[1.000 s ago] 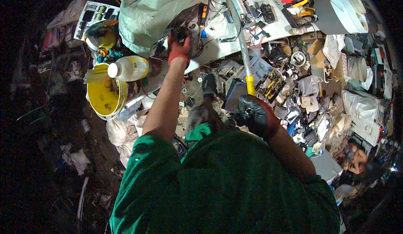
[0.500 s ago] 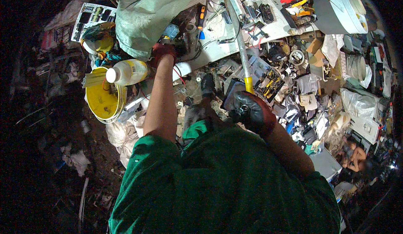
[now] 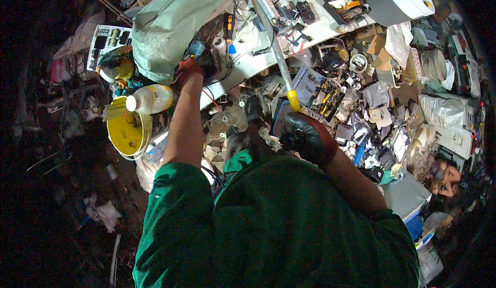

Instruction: The person holds various electronic components, using a screwdriver to remove screws and separating parts by hand.

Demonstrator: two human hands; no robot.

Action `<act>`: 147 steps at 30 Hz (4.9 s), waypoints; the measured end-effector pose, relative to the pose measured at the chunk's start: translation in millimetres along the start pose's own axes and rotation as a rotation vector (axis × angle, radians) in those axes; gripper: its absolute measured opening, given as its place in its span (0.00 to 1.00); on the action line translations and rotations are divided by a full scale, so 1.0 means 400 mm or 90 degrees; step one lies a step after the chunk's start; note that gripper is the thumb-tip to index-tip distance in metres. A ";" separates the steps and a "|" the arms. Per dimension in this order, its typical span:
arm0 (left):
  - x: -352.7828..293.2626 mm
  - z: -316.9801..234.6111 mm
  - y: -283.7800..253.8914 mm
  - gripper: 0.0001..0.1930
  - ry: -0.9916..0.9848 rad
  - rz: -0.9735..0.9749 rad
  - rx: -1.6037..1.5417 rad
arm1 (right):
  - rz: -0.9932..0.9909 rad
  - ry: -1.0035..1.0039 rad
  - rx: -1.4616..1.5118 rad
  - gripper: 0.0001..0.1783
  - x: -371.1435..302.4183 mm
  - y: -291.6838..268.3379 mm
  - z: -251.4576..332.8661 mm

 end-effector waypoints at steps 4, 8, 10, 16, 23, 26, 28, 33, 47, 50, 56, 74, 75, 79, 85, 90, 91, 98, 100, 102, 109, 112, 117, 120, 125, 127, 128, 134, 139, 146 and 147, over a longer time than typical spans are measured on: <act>-0.131 -0.034 -0.152 0.16 -0.037 -0.049 -0.252 | 0.007 0.109 0.303 0.09 -0.014 -0.029 -0.019; -0.290 -0.029 -0.243 0.19 0.042 -0.209 -0.419 | -0.041 0.042 0.227 0.08 -0.033 -0.031 -0.012; -0.364 0.003 -0.258 0.15 0.215 -0.223 -0.704 | 0.040 0.049 0.357 0.09 -0.028 -0.031 0.004; -0.671 -0.020 -0.514 0.12 0.267 0.260 -1.337 | -0.009 -0.399 -0.211 0.20 -0.096 0.037 0.158; -0.818 -0.010 -0.604 0.12 0.370 0.275 -1.230 | -0.059 -0.339 -0.195 0.18 -0.114 0.115 0.213; -0.850 -0.002 -0.608 0.12 0.383 0.323 -1.249 | -0.124 -0.393 -0.220 0.17 -0.145 0.128 0.207; -0.865 0.004 -0.607 0.12 0.393 0.303 -1.176 | -0.169 -0.393 -0.253 0.17 -0.162 0.131 0.207; -0.895 0.030 -0.600 0.12 0.555 0.023 -0.783 | -0.135 -0.323 -0.249 0.14 -0.182 0.081 0.169; -0.592 -0.019 -0.379 0.24 0.353 0.066 -0.845 | -0.231 -0.197 -0.124 0.09 -0.147 0.030 0.125; -0.394 -0.074 -0.326 0.28 0.151 -0.160 -0.489 | -0.118 -0.162 0.020 0.09 -0.148 0.002 0.119; -0.082 -0.029 -0.089 0.23 0.119 -0.143 -0.218 | -0.028 -0.115 -0.112 0.10 -0.162 0.018 0.127; -0.632 -0.069 -0.509 0.22 0.279 0.484 -1.578 | 0.230 -0.255 -0.203 0.13 -0.220 0.066 0.170; -0.654 -0.067 -0.525 0.23 0.296 0.452 -1.560 | 0.265 -0.280 -0.215 0.13 -0.219 0.080 0.175; -0.742 -0.065 -0.586 0.22 0.300 0.421 -1.566 | 0.282 -0.207 -0.348 0.18 -0.229 0.112 0.173; -0.821 -0.049 -0.623 0.22 0.288 0.414 -1.572 | 0.253 -0.248 -0.334 0.18 -0.255 0.120 0.166; -0.886 -0.047 -0.655 0.24 0.414 0.404 -1.560 | 0.043 -0.423 -0.311 0.17 -0.293 0.114 0.212; -0.889 -0.046 -0.650 0.24 0.412 0.418 -1.561 | 0.017 -0.404 -0.282 0.17 -0.290 0.103 0.213; -0.936 -0.053 -0.688 0.21 0.491 0.394 -1.500 | -0.108 -0.328 -0.143 0.18 -0.302 0.090 0.250; -0.952 -0.052 -0.692 0.20 0.530 0.365 -1.484 | -0.097 -0.340 -0.147 0.19 -0.308 0.109 0.269; -0.962 -0.050 -0.697 0.19 0.511 0.309 -1.406 | -0.075 -0.350 -0.163 0.20 -0.310 0.120 0.281; -0.957 -0.045 -0.658 0.16 0.481 0.222 -1.309 | -0.096 -0.391 -0.197 0.21 -0.287 0.126 0.264; -0.964 -0.040 -0.664 0.17 0.505 0.200 -1.258 | -0.082 -0.370 -0.166 0.21 -0.280 0.134 0.258; -0.990 -0.038 -0.709 0.18 0.565 0.162 -1.086 | -0.091 -0.346 -0.195 0.22 -0.269 0.119 0.232; -0.956 -0.016 -0.641 0.22 0.591 0.036 -0.932 | -0.092 -0.298 -0.152 0.22 -0.273 0.127 0.232; -0.997 -0.010 -0.665 0.25 0.559 0.114 -0.905 | -0.048 -0.698 -0.501 0.27 -0.265 0.074 0.197; -1.023 -0.025 -0.710 0.25 0.552 0.118 -0.926 | 0.030 -0.527 -0.302 0.30 -0.235 0.045 0.168; -1.030 -0.031 -0.710 0.26 0.539 0.125 -0.938 | 0.081 -0.339 -0.063 0.31 -0.217 0.043 0.155; -1.049 -0.037 -0.711 0.27 0.472 0.200 -1.014 | 0.224 -0.074 0.387 0.23 -0.225 0.103 0.171; -1.050 -0.032 -0.711 0.28 0.522 0.075 -0.944 | 0.267 -0.039 0.432 0.18 -0.232 0.109 0.175; -1.064 -0.037 -0.706 0.26 0.544 -0.265 -0.695 | 0.131 0.031 0.426 0.20 -0.239 0.126 0.175; -1.064 -0.039 -0.707 0.26 0.552 -0.279 -0.702 | 0.094 0.026 0.401 0.20 -0.240 0.122 0.169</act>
Point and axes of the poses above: each hand's wrist, its own x-axis towards the middle knuckle, its own y-axis out of the palm, z = x × y, the point moved 1 cm from there along x, towards the middle knuckle
